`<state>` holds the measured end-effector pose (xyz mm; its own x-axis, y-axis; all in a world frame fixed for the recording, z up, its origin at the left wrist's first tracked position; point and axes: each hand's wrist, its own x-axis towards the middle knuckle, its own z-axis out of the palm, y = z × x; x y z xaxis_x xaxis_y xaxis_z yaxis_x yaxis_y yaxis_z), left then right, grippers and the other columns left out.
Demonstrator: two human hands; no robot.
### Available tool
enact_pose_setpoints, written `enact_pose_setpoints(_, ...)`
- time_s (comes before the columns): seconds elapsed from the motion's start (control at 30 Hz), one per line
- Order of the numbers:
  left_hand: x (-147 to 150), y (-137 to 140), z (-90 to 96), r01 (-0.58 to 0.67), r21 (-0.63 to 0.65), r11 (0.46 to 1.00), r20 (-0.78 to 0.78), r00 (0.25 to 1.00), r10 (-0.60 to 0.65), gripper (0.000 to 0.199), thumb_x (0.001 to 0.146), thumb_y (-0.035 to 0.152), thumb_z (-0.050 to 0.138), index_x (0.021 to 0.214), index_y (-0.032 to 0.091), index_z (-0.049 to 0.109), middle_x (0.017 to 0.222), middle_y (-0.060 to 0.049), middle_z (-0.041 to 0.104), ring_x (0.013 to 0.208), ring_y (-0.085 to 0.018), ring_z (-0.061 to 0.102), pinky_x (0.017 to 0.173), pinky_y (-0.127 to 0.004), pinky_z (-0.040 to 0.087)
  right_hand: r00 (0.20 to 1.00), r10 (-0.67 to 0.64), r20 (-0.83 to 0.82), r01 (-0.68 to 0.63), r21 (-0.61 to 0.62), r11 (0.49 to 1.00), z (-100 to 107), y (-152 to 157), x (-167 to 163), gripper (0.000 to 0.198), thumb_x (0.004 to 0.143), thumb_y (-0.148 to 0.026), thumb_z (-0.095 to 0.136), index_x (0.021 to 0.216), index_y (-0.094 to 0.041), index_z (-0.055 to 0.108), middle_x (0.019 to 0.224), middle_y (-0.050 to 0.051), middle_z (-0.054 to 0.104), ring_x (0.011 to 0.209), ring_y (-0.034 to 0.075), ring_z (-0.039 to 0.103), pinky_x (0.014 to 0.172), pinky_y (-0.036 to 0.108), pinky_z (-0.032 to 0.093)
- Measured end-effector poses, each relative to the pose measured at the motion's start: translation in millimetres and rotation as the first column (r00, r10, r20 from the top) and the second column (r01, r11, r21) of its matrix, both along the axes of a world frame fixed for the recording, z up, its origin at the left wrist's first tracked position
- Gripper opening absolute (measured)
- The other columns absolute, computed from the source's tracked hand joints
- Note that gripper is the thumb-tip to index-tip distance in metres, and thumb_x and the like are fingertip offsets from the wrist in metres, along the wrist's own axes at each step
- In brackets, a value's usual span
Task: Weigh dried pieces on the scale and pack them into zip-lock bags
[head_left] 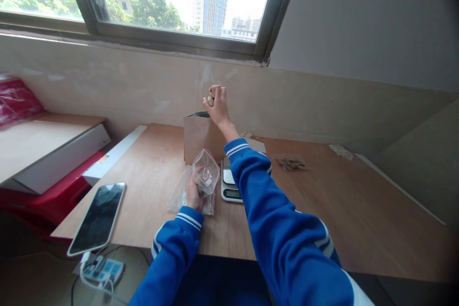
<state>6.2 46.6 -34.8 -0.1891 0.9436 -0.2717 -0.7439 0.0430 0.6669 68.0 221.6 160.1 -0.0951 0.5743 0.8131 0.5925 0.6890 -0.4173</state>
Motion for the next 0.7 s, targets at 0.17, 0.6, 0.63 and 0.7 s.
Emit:
enact_pose_setpoints(0.17, 0, 0, 2.8, 0.014, -0.017, 1.0, 0.021, 1.0, -0.013, 0.047, 0.076, 0.045, 0.062, 0.113, 0.017, 0.062, 0.064, 0.0, 0.058, 0.052, -0.013, 0.058, 0.051, -0.025, 0.047, 0.999, -0.033, 0.014, 0.034, -0.115, 0.993, -24, 9, -3, 0.02, 0.091, -0.019, 0.047, 0.11, -0.016, 0.048, 0.112, 0.011, 0.045, 0.102, 0.019, 0.055, 0.092, 0.033, 0.045)
enact_pose_setpoints(0.6, 2, -2, 9.3, -0.017, -0.04, 0.999, -0.011, 1.0, 0.016, 0.036, 0.079, 0.037, 0.057, 0.108, 0.016, 0.063, 0.06, 0.002, 0.054, 0.049, -0.012, 0.055, 0.053, -0.026, 0.048, 0.967, 0.209, 0.144, -0.193, -0.118, 0.974, -18, -20, 13, 0.028, 0.094, -0.046, 0.049, 0.107, -0.022, 0.051, 0.107, 0.008, 0.051, 0.094, 0.017, 0.056, 0.093, 0.035, 0.046)
enact_pose_setpoints(0.63, 2, -2, 9.0, -0.015, -0.044, 0.999, -0.016, 1.0, 0.014, 0.036, 0.079, 0.038, 0.058, 0.108, 0.016, 0.063, 0.06, 0.002, 0.053, 0.049, -0.012, 0.054, 0.051, -0.025, 0.047, 0.964, 0.202, 0.17, -0.184, -0.117, 0.976, -19, -21, 15, 0.029, 0.094, -0.047, 0.048, 0.107, -0.021, 0.052, 0.105, 0.008, 0.052, 0.096, 0.018, 0.055, 0.094, 0.036, 0.045)
enact_pose_setpoints(0.7, 2, -2, 8.1, -0.009, -0.054, 0.998, -0.023, 1.0, 0.007, 0.038, 0.079, 0.04, 0.058, 0.108, 0.017, 0.063, 0.06, 0.002, 0.053, 0.049, -0.012, 0.054, 0.049, -0.024, 0.045, 0.952, 0.192, 0.239, -0.173, -0.096, 0.98, -22, -25, 17, 0.029, 0.096, -0.045, 0.043, 0.105, -0.02, 0.054, 0.103, 0.009, 0.053, 0.101, 0.02, 0.054, 0.096, 0.038, 0.043)
